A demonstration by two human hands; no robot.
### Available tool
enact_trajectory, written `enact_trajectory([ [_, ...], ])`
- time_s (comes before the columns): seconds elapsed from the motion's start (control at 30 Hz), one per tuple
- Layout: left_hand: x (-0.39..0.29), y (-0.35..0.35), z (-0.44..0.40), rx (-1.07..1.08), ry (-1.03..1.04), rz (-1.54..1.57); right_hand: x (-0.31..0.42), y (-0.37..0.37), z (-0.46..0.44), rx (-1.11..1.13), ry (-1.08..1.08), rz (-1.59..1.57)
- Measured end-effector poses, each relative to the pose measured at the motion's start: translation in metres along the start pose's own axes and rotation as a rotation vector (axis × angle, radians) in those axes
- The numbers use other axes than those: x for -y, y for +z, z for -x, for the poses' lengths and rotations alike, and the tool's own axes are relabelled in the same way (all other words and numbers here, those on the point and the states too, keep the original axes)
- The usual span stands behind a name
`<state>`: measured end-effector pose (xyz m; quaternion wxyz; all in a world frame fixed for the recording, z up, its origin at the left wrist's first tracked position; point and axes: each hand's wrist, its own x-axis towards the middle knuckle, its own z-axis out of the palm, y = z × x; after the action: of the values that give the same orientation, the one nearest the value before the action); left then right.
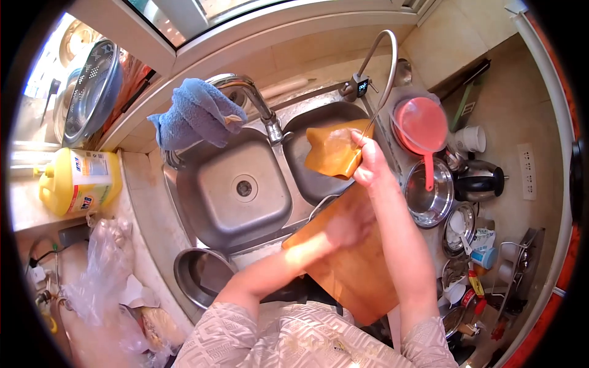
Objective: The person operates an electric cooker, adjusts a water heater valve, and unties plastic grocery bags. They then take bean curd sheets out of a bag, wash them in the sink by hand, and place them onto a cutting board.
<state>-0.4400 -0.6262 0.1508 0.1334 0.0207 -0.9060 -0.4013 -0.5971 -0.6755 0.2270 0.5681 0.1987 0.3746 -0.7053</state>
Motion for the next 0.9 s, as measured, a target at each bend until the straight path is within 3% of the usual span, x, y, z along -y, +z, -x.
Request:
enact_trajectory([
  [0.03, 0.004, -0.042, -0.017, -0.018, -0.218, 0.151, 0.0, 0.0, -0.001, -0.005, -0.03, 0.014],
  [0.07, 0.031, -0.061, -0.03, -0.176, -0.324, -0.154, 0.0, -0.001, -0.002, -0.004, -0.027, 0.007],
  [0.1, 0.06, -0.069, -0.029, 0.205, -0.616, -0.318, -0.001, -0.002, -0.001, 0.013, -0.051, 0.018],
  [0.13, 0.069, -0.065, -0.019, 0.207, -0.613, -0.317, 0.0, -0.003, 0.0, 0.033, -0.073, 0.041],
  [0.2, 0.068, -0.067, -0.011, -0.198, -0.275, -0.591, 0.003, -0.003, -0.004, 0.091, -0.06, -0.003],
  [0.23, 0.053, -0.052, -0.007, -0.022, -0.368, -0.448, 0.001, -0.007, -0.004, 0.075, -0.045, -0.033],
  [0.27, 0.026, -0.042, -0.016, -0.145, -0.311, -0.292, 0.0, -0.004, -0.003, 0.066, -0.029, -0.055],
  [0.3, 0.012, -0.028, -0.016, 0.065, -0.193, 0.136, -0.004, -0.004, -0.008, 0.021, -0.057, -0.063],
  [0.4, -0.02, -0.007, -0.03, -0.19, 0.103, 0.18, -0.016, -0.008, -0.012, 0.084, -0.009, -0.073],
  [0.5, -0.011, -0.017, -0.029, 0.037, -0.133, 0.447, -0.024, -0.004, 0.003, 0.074, 0.036, -0.088],
  [0.57, 0.015, -0.028, -0.013, -0.018, -0.223, -0.138, -0.022, -0.011, 0.007, 0.067, 0.038, -0.09],
  [0.67, 0.051, -0.051, -0.02, -0.477, -0.402, 0.344, -0.018, -0.026, 0.005, 0.147, -0.02, -0.144],
  [0.7, 0.092, -0.035, -0.008, -0.426, -0.658, 0.708, -0.017, -0.028, 0.006, 0.138, -0.036, -0.122],
  [0.73, 0.115, -0.039, -0.013, -0.494, -1.015, 1.329, -0.017, -0.03, 0.008, 0.127, -0.05, -0.097],
  [0.8, 0.102, -0.064, -0.037, -0.498, -0.809, 1.937, -0.018, -0.029, 0.009, 0.126, -0.008, -0.058],
  [0.83, 0.129, -0.052, -0.035, -0.385, -0.661, 2.016, -0.023, -0.029, 0.009, 0.059, -0.011, -0.006],
  [0.9, 0.117, -0.079, -0.059, -0.266, -0.704, 2.046, -0.037, -0.039, -0.003, -0.03, -0.007, -0.011],
])
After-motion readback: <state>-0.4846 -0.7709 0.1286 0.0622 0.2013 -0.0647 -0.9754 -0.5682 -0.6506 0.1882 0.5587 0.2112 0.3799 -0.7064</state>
